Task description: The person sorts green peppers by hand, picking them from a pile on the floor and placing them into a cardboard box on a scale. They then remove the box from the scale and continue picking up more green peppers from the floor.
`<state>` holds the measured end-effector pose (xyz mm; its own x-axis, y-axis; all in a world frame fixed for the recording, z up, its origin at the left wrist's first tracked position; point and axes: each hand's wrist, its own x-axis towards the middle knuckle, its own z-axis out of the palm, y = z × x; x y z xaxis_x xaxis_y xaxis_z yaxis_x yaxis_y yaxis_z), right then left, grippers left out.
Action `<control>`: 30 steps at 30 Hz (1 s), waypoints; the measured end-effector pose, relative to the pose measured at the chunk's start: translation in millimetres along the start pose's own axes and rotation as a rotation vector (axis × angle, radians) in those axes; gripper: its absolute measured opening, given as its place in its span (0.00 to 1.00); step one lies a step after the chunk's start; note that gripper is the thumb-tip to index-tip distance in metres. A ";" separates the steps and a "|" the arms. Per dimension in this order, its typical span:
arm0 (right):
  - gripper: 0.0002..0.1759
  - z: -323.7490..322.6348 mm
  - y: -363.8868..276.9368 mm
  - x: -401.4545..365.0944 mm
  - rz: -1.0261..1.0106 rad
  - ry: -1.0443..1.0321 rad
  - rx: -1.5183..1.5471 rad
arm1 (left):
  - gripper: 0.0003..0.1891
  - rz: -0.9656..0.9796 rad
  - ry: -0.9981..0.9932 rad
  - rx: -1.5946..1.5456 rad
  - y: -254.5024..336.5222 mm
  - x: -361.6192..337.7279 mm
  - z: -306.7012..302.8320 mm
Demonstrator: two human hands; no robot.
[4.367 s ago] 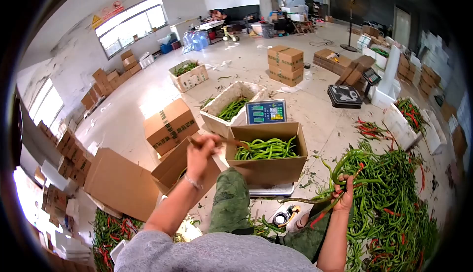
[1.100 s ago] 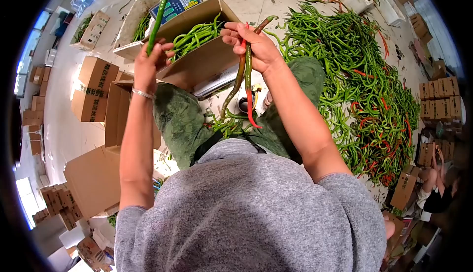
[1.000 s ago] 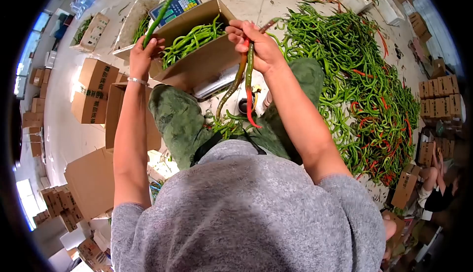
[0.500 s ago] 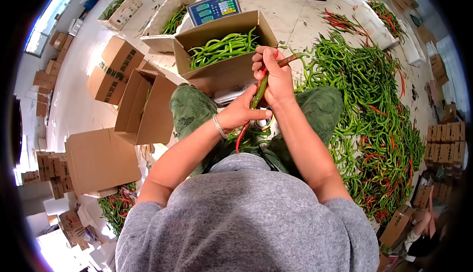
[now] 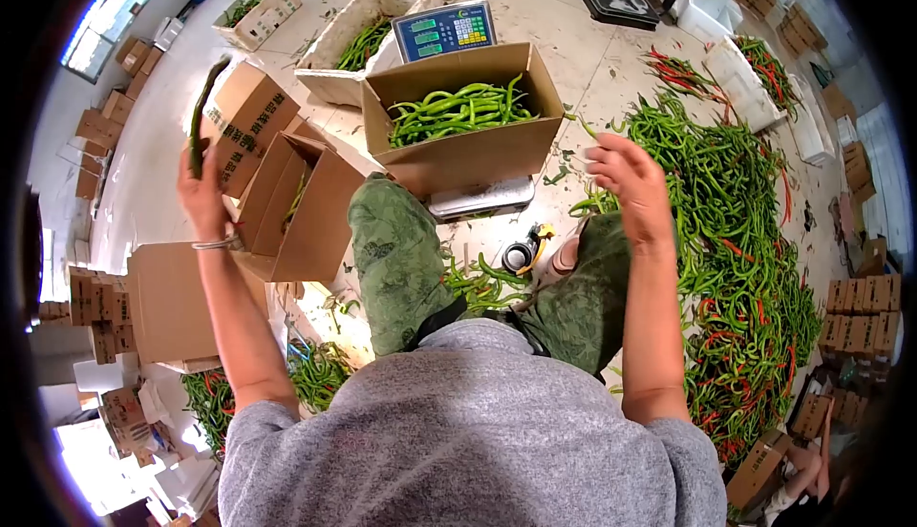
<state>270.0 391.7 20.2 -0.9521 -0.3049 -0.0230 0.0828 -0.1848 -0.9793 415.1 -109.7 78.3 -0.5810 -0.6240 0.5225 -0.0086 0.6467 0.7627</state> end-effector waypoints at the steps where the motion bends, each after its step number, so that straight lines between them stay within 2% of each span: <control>1: 0.20 -12.4 1.2 -0.1 -0.009 0.039 0.053 | 0.11 0.101 0.031 0.117 -14.4 7.5 -18.0; 2: 0.20 -22.8 0.5 -0.6 -0.043 0.029 0.069 | 0.13 0.136 0.038 0.279 -30.0 14.0 -36.2; 4: 0.20 -38.3 0.3 -2.4 -0.061 0.073 0.101 | 0.14 0.070 0.059 0.545 -25.8 14.4 -54.6; 7: 0.21 -52.3 2.2 -2.2 -0.059 0.091 0.117 | 0.15 -0.022 0.060 0.673 -48.3 22.6 -70.1; 10: 0.21 -56.7 5.4 2.9 -0.048 0.113 0.102 | 0.20 -0.090 -0.055 0.668 -73.5 27.5 -76.1; 11: 0.21 -57.3 7.0 5.1 -0.044 0.119 0.099 | 0.24 -0.190 -0.150 0.657 -91.0 30.1 -76.4; 12: 0.21 -57.5 8.4 7.7 -0.043 0.124 0.098 | 0.29 -0.210 -0.256 0.739 -117.0 34.1 -77.4; 14: 0.22 -53.0 5.9 15.5 -0.037 0.142 0.075 | 0.30 -0.011 -0.207 0.785 -149.4 32.6 -65.4; 17: 0.22 -44.4 4.1 37.4 -0.061 0.148 0.064 | 0.27 -0.062 -0.221 0.483 -81.5 35.3 -0.5; 18: 0.22 -39.3 1.9 46.0 -0.076 0.141 0.052 | 0.22 -0.062 -0.252 0.385 -57.3 35.1 25.7; 19: 0.22 -34.1 0.0 55.6 -0.096 0.133 0.042 | 0.21 0.031 -0.286 0.314 -29.4 27.2 54.9; 20: 0.22 -27.6 -1.7 66.0 -0.113 0.128 0.034 | 0.20 0.070 -0.373 0.337 7.1 15.4 85.5; 21: 0.21 -18.6 -6.5 76.7 -0.103 0.129 -0.009 | 0.20 0.068 -0.553 0.263 32.5 2.6 115.4; 22: 0.19 -9.9 -8.1 85.9 -0.096 0.145 -0.020 | 0.17 0.062 -0.779 0.146 56.2 -15.5 143.3; 24: 0.18 0.0 -7.3 106.0 -0.106 0.115 -0.104 | 0.21 0.328 -1.329 0.085 76.0 -50.5 196.0; 25: 0.16 4.1 -7.5 114.5 -0.102 0.083 -0.151 | 0.21 0.416 -1.478 0.050 72.4 -78.1 221.3; 26: 0.16 7.4 -6.8 122.8 -0.083 0.058 -0.174 | 0.21 0.356 -1.782 0.076 87.2 -91.6 237.9; 28: 0.16 19.5 -7.8 137.5 -0.074 -0.006 -0.305 | 0.21 0.520 -2.007 0.016 72.1 -136.0 270.0; 30: 0.15 29.0 -3.0 152.8 -0.070 -0.132 -0.420 | 0.21 0.550 -2.178 0.227 54.2 -171.5 291.7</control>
<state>132.8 318.6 25.5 -0.9031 -0.4269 0.0454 -0.1330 0.1776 -0.9751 276.9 160.3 -81.1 -0.2809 0.7494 -0.5995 0.4429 0.6554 0.6117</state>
